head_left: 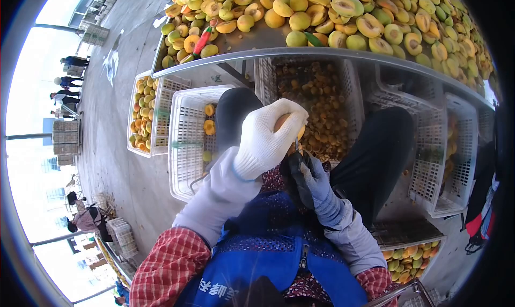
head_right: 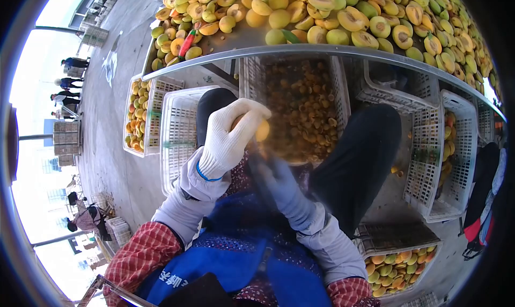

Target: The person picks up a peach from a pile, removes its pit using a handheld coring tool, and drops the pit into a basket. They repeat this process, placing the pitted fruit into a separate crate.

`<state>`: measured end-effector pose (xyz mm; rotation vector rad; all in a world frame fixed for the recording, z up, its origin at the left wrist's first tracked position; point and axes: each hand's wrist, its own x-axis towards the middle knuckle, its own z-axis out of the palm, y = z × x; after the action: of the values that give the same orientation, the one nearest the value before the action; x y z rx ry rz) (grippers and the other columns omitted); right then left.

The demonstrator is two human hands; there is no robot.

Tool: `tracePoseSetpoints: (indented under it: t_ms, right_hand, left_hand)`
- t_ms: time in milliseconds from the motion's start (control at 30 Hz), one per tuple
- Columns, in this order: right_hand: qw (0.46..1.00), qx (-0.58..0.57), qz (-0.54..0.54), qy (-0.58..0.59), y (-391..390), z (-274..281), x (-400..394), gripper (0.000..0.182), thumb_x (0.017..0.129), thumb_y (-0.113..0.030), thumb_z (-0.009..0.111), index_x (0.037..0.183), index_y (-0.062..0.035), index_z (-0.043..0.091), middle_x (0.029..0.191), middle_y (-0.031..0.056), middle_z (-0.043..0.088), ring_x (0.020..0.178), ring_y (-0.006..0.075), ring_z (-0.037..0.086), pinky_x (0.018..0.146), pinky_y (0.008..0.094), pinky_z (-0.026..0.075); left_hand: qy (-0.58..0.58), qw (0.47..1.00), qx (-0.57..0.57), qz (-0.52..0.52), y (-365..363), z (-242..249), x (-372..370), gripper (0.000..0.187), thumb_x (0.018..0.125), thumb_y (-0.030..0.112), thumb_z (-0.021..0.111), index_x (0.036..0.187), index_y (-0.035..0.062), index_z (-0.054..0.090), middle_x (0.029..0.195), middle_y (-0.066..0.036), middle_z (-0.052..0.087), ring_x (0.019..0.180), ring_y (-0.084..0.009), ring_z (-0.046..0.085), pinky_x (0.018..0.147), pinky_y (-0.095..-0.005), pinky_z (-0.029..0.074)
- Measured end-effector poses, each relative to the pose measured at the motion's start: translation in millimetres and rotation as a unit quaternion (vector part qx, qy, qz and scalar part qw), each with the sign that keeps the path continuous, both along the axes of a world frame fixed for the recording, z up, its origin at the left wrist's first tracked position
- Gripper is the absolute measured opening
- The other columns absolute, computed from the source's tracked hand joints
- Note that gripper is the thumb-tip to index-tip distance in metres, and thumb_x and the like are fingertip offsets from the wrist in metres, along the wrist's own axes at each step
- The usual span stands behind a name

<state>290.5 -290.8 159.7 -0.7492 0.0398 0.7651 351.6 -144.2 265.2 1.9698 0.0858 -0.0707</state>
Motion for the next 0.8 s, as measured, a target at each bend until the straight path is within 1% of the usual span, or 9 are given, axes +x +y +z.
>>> tracePoseSetpoints:
  t_ms: [100, 167, 300, 467, 567, 633, 700, 767, 800]
  right_hand:
    - [0.992, 0.013, 0.049, 0.119, 4.0, 22.1, 1.7, 0.032, 0.1, -0.036, 0.048, 0.118, -0.0096, 0.052, 0.087, 0.0046, 0.054, 0.069, 0.012, 0.051, 0.057, 0.0262, 0.043]
    - [0.962, 0.123, 0.117, 0.212, -0.6, 64.3, 18.8, 0.045, 0.098, -0.057, 0.042, 0.1, -0.0141, 0.055, 0.06, -0.0038, 0.043, 0.037, 0.0054, 0.032, 0.029, 0.0233, 0.028]
    - [0.872, 0.352, 0.181, 0.287, -2.5, 37.3, 16.5, 0.05, 0.098, -0.06, 0.039, 0.104, -0.013, 0.056, 0.06, -0.0038, 0.043, 0.04, 0.003, 0.035, 0.032, 0.0212, 0.033]
    - [0.791, 0.489, 0.181, 0.32, 3.8, 22.8, 12.0, 0.055, 0.099, -0.059, 0.035, 0.112, -0.01, 0.055, 0.06, -0.0047, 0.042, 0.041, 0.0032, 0.035, 0.033, 0.0223, 0.036]
    - [0.795, 0.514, 0.18, 0.266, 7.0, 26.5, 11.7, 0.056, 0.101, -0.056, 0.032, 0.115, -0.007, 0.054, 0.06, -0.0049, 0.04, 0.04, 0.003, 0.034, 0.032, 0.0207, 0.033]
    - [0.813, 0.515, 0.136, 0.236, 2.8, 16.1, 22.9, 0.051, 0.101, -0.055, 0.033, 0.12, -0.0125, 0.053, 0.063, -0.0043, 0.039, 0.044, 0.0054, 0.035, 0.036, 0.0217, 0.034]
    - [0.804, 0.533, 0.104, 0.24, -1.3, 2.5, 36.1, 0.047, 0.101, -0.053, 0.036, 0.122, -0.0143, 0.052, 0.065, -0.004, 0.039, 0.045, 0.0064, 0.035, 0.037, 0.0216, 0.032]
    - [0.767, 0.565, 0.092, 0.29, -1.6, -7.0, 41.4, 0.045, 0.101, -0.051, 0.041, 0.12, -0.0125, 0.053, 0.065, -0.0038, 0.04, 0.042, 0.0059, 0.033, 0.035, 0.0205, 0.03]
    - [0.896, 0.347, 0.004, 0.278, -0.7, 2.0, 37.6, 0.038, 0.102, -0.043, 0.045, 0.118, -0.0099, 0.053, 0.064, -0.0037, 0.044, 0.039, 0.0055, 0.032, 0.033, 0.0203, 0.028]
  left_hand:
    - [-0.031, 0.999, -0.026, 0.018, -5.6, 2.8, -6.0, 0.026, 0.093, 0.012, 0.046, 0.103, -0.0046, 0.063, 0.081, -0.007, 0.064, 0.065, -0.008, 0.059, 0.061, -0.0209, 0.046]
    - [-0.077, 0.994, -0.077, 0.017, -4.8, -6.7, -7.6, 0.023, 0.091, 0.009, 0.05, 0.104, -0.0033, 0.064, 0.087, -0.009, 0.066, 0.074, -0.0116, 0.062, 0.069, -0.0237, 0.049]
    - [-0.137, 0.985, -0.106, 0.025, -6.1, -27.6, -8.4, 0.035, 0.095, 0.022, 0.047, 0.11, -0.0062, 0.06, 0.083, -0.009, 0.065, 0.072, -0.0115, 0.061, 0.067, -0.0215, 0.048]
    - [0.022, 0.957, -0.281, 0.072, -4.2, -41.1, -15.0, 0.04, 0.101, 0.033, 0.046, 0.11, -0.0036, 0.06, 0.089, -0.01, 0.066, 0.075, -0.0149, 0.063, 0.068, -0.0264, 0.051]
    - [0.123, 0.914, -0.351, 0.16, -1.6, -52.9, -16.8, 0.042, 0.101, 0.036, 0.047, 0.109, -0.0022, 0.062, 0.088, -0.01, 0.067, 0.075, -0.0159, 0.064, 0.067, -0.027, 0.051]
    - [0.19, 0.885, -0.354, 0.237, 4.2, -63.3, -17.7, 0.044, 0.101, 0.039, 0.047, 0.108, -0.0013, 0.063, 0.087, -0.009, 0.067, 0.075, -0.0163, 0.064, 0.067, -0.027, 0.052]
    - [0.068, 0.93, -0.304, 0.195, 20.3, -68.2, -21.1, 0.045, 0.103, 0.038, 0.044, 0.103, -0.0021, 0.064, 0.089, -0.009, 0.066, 0.079, -0.0144, 0.063, 0.075, -0.0277, 0.05]
    - [0.109, 0.93, -0.287, 0.204, 29.0, -58.2, -22.7, 0.049, 0.103, 0.041, 0.042, 0.104, -0.0023, 0.064, 0.088, -0.009, 0.066, 0.079, -0.0143, 0.063, 0.075, -0.0282, 0.05]
    - [0.104, 0.934, -0.292, 0.177, 35.3, -61.6, -22.6, 0.05, 0.103, 0.042, 0.042, 0.104, -0.0023, 0.064, 0.088, -0.009, 0.066, 0.079, -0.0142, 0.063, 0.075, -0.0279, 0.05]
